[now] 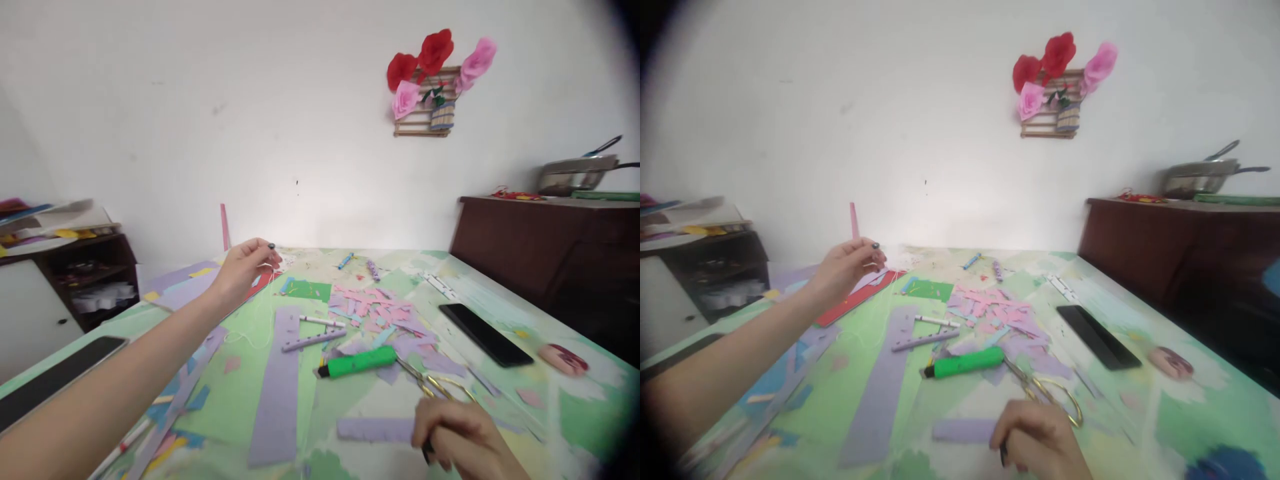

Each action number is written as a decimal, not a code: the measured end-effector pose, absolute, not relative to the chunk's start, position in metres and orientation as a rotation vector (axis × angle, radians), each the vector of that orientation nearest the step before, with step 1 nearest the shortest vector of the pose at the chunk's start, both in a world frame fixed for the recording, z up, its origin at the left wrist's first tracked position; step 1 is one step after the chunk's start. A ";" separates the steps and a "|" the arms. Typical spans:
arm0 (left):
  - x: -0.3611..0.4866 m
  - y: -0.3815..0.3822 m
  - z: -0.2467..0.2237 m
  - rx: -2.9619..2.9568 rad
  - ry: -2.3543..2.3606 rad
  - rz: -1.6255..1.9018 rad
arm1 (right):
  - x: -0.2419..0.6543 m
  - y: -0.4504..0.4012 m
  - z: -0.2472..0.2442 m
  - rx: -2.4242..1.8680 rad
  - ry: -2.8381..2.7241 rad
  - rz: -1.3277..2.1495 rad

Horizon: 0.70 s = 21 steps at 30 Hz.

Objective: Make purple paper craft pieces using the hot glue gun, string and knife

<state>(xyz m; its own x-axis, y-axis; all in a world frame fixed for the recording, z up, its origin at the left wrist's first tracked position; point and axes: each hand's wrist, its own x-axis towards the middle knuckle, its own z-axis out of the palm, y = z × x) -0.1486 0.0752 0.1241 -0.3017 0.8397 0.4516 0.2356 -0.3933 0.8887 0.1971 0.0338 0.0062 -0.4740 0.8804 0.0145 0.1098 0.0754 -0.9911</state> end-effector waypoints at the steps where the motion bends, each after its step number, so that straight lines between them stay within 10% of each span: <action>1: -0.137 0.060 0.119 1.506 1.321 1.665 | 0.194 0.029 0.010 -1.007 -1.656 1.453; 21: -0.098 0.018 0.008 1.038 1.292 1.397 | 0.201 0.035 0.008 -1.003 -1.494 1.302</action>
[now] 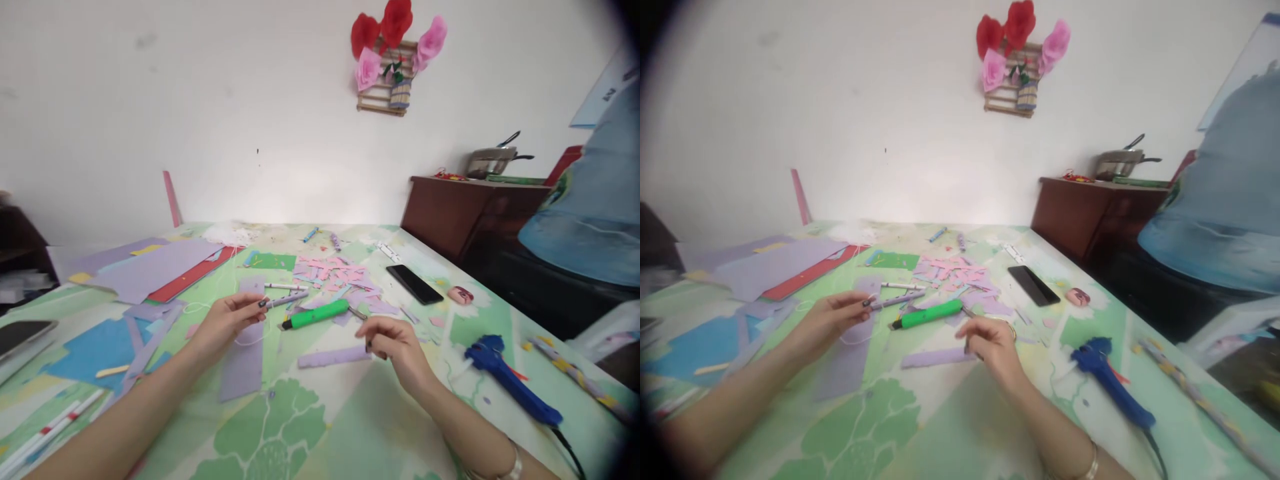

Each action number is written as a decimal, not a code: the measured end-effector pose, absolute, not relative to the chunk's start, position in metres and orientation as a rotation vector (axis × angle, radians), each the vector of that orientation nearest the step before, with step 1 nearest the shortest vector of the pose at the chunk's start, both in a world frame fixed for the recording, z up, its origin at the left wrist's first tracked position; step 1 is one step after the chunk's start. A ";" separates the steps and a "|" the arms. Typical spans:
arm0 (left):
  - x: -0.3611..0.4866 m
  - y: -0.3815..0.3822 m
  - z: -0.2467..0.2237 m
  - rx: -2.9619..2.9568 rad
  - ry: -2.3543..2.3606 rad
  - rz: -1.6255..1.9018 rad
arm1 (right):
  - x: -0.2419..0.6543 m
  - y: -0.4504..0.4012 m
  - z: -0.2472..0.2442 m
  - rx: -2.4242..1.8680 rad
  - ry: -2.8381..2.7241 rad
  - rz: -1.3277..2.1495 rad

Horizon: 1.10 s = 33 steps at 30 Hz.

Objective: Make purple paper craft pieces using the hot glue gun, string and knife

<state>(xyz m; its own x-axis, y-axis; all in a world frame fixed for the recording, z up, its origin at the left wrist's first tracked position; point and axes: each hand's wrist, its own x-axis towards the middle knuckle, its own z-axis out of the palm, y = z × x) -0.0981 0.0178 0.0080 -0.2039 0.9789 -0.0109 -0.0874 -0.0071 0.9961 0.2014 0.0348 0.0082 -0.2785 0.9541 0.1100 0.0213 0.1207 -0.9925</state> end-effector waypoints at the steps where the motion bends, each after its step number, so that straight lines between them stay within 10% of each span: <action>1: -0.097 0.016 0.009 1.048 1.269 1.389 | 0.203 0.036 0.011 -1.008 -1.470 1.276; 21: -0.088 0.007 0.015 1.017 1.125 1.301 | 0.237 0.077 0.003 -1.637 -2.203 0.368; 33: -0.086 -0.001 0.021 1.299 0.960 1.055 | 0.237 0.074 0.006 -1.768 -2.162 0.557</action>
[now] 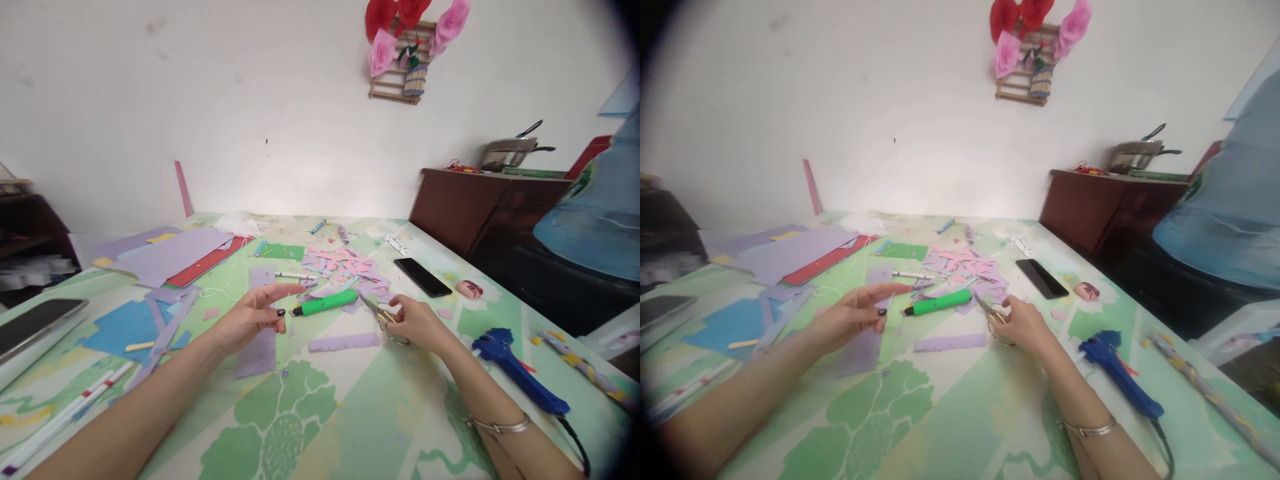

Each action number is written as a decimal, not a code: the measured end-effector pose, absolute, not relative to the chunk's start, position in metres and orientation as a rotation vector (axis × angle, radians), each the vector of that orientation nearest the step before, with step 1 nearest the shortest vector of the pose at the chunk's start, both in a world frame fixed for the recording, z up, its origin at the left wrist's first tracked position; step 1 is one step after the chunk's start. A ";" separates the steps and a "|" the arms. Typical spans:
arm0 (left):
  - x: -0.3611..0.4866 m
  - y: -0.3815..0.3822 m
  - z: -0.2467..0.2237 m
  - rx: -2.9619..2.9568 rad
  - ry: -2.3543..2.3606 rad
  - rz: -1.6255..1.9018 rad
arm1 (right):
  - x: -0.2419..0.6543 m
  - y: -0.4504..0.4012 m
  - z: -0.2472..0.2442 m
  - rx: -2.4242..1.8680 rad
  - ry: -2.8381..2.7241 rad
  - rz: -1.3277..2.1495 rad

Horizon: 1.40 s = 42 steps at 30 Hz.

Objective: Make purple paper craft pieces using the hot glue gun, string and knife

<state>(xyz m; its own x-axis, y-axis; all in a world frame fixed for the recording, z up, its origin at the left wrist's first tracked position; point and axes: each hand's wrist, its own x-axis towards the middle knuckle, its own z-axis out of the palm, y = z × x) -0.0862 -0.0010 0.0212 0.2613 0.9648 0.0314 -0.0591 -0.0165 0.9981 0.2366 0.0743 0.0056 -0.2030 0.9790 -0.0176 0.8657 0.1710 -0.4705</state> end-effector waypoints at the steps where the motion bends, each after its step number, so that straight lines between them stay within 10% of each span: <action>1: -0.086 -0.002 0.022 1.310 0.955 1.047 | 0.238 0.075 0.006 -1.759 -2.123 0.604; 21: -0.082 0.002 0.021 1.267 1.166 1.256 | 0.234 0.068 0.020 -1.297 -1.605 1.029; 42: -0.078 -0.003 0.023 1.418 0.959 1.071 | 0.161 0.054 0.036 -0.741 -2.304 1.628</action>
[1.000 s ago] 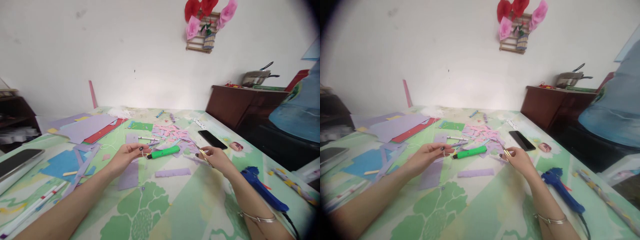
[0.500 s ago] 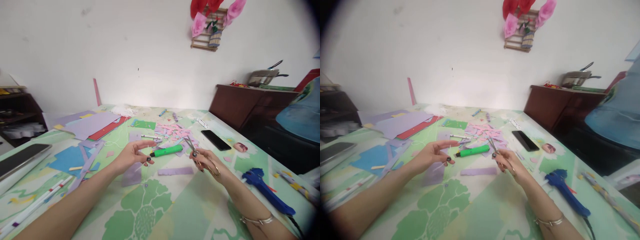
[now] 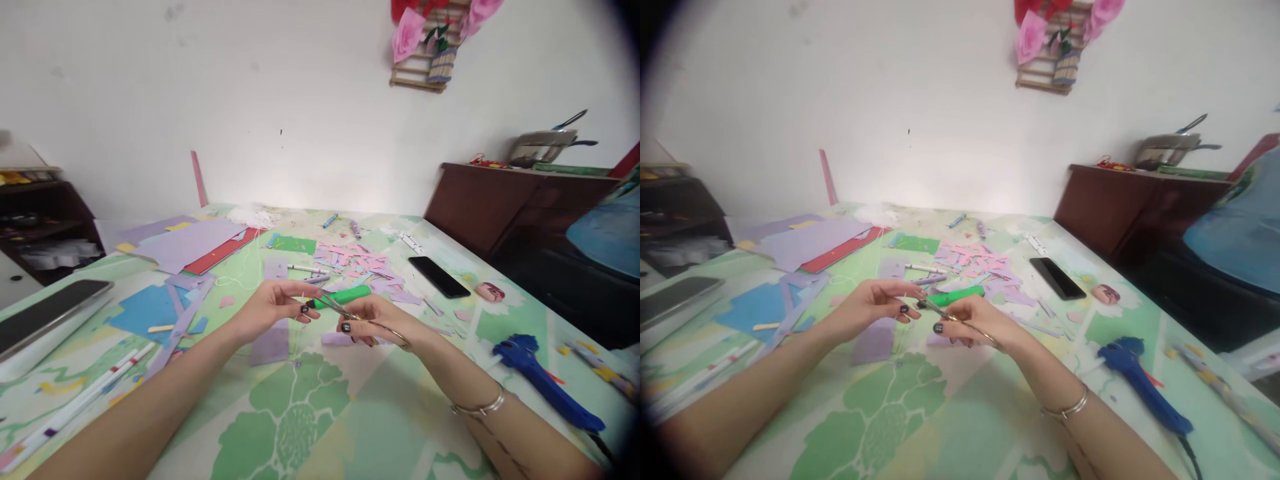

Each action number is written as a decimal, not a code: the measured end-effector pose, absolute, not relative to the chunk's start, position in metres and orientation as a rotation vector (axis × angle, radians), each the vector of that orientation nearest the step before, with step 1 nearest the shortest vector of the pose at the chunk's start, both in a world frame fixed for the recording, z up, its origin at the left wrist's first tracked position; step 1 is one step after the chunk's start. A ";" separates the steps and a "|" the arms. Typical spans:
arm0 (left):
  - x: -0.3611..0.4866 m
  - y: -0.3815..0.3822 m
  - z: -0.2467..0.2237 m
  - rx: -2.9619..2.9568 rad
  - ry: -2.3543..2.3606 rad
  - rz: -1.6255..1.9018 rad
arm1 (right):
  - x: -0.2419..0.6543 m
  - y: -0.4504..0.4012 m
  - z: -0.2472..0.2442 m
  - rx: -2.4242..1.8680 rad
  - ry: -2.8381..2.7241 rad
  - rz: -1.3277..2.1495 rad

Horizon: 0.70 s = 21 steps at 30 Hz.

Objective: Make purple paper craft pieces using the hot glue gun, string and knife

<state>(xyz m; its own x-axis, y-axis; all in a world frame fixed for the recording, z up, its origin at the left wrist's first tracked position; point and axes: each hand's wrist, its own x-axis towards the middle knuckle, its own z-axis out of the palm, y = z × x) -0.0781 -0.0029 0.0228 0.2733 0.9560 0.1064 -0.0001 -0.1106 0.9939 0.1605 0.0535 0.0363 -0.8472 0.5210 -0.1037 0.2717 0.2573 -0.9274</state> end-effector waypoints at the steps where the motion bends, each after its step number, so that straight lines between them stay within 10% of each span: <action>1: -0.078 -0.003 0.023 1.410 0.963 1.053 | 0.161 0.053 0.034 -0.747 -2.301 1.636; 21: -0.067 -0.008 0.017 1.406 0.899 0.776 | 0.160 0.045 0.020 -0.695 -2.131 1.821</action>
